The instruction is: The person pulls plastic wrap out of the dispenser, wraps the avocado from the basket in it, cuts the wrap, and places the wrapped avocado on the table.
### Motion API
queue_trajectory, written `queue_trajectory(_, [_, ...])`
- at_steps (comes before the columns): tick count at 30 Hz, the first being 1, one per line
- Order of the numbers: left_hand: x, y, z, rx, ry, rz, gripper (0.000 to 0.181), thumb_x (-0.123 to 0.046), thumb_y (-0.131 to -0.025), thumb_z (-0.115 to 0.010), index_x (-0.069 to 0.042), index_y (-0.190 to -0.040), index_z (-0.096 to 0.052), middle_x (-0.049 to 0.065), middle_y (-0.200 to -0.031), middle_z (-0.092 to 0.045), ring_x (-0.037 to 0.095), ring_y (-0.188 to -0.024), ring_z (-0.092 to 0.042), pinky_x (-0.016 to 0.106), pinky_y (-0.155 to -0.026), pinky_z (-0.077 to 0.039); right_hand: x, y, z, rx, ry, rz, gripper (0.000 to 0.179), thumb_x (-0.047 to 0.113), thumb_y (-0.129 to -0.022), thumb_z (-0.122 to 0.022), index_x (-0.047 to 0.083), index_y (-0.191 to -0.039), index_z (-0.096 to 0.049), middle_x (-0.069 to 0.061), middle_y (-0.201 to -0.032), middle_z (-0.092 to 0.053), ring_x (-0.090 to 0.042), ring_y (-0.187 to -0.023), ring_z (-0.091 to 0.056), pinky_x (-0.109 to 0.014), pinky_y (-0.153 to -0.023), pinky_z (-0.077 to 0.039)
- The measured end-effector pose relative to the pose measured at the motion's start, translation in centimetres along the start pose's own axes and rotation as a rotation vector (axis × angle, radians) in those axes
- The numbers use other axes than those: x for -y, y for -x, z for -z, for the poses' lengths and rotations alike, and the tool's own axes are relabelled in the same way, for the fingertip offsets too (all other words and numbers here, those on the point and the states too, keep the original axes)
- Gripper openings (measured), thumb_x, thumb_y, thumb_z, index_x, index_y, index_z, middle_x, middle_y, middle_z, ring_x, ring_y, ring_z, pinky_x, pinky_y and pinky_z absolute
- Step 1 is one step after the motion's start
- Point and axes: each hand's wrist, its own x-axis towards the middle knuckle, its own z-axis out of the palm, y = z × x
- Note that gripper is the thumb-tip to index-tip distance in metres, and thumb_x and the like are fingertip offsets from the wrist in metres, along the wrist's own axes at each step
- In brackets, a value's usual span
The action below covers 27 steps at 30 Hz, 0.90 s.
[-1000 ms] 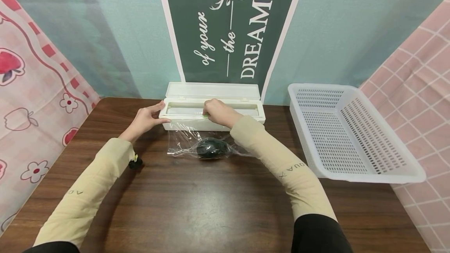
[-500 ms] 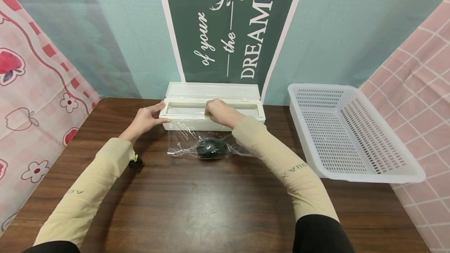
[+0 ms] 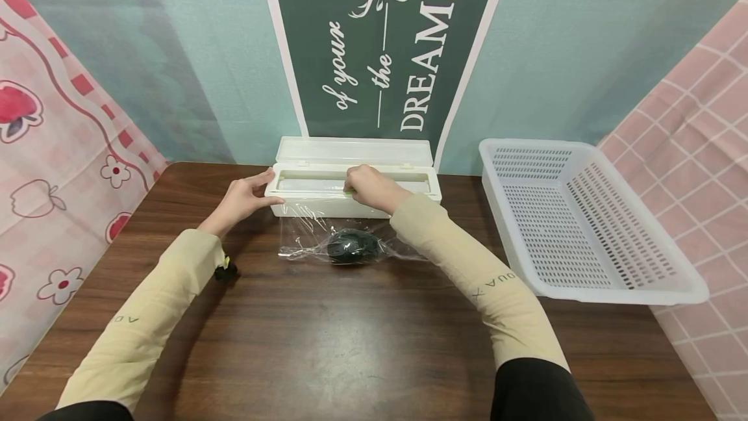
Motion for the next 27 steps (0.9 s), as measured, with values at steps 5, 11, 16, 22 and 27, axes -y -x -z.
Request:
queue_trajectory(5, [0.0,0.0,-0.1,0.000,-0.004,-0.002,0.074,-0.020,-0.069,-0.080,0.003,-0.129,-0.046,0.018,-0.135,-0.041,0.031,-0.123,-0.042,0.042,-0.096,-0.041,0.0,0.3,0.0,-0.010,0.000,0.002,0.020,-0.013,-0.074,-0.057,-0.003,-0.083,-0.072,-0.009,-0.077,-0.062,-0.019,-0.070,-0.059,-0.028,-0.066,-0.050])
queue_trajectory(11, [0.0,-0.1,-0.2,0.005,0.000,-0.006,0.074,-0.020,-0.069,-0.080,0.004,-0.130,-0.045,0.018,-0.135,-0.040,0.032,-0.122,-0.042,0.042,-0.095,-0.042,-0.1,0.7,-0.1,-0.025,0.012,0.014,0.020,-0.012,-0.074,-0.057,-0.002,-0.083,-0.072,-0.008,-0.076,-0.062,-0.017,-0.067,-0.057,-0.027,-0.063,-0.049])
queue_trajectory(16, [0.1,-0.1,-0.3,0.005,0.010,-0.008,0.074,-0.020,-0.069,-0.080,0.004,-0.130,-0.045,0.019,-0.135,-0.040,0.032,-0.122,-0.043,0.042,-0.094,-0.043,-0.3,0.9,-0.1,-0.038,0.015,0.018,0.020,-0.012,-0.074,-0.058,-0.002,-0.082,-0.072,-0.008,-0.075,-0.062,-0.018,-0.069,-0.059,-0.028,-0.064,-0.050])
queue_trajectory(22, [0.1,0.0,-0.3,0.005,0.011,-0.010,0.073,-0.020,-0.070,-0.080,0.003,-0.130,-0.045,0.019,-0.136,-0.040,0.031,-0.120,-0.045,0.041,-0.092,-0.044,-0.4,1.6,0.1,-0.024,0.020,-0.010,0.019,-0.012,-0.075,-0.058,-0.002,-0.083,-0.072,-0.009,-0.077,-0.063,-0.019,-0.070,-0.059,-0.029,-0.064,-0.050])
queue_trajectory(27, [0.1,0.2,0.0,-0.003,-0.001,-0.011,0.072,-0.018,-0.070,-0.080,0.004,-0.130,-0.045,0.019,-0.135,-0.041,0.033,-0.123,-0.041,0.044,-0.095,-0.042,-0.5,2.0,0.1,-0.016,0.026,-0.028,0.020,-0.011,-0.077,-0.057,-0.002,-0.086,-0.072,-0.010,-0.079,-0.063,-0.020,-0.074,-0.061,-0.031,-0.065,-0.051])
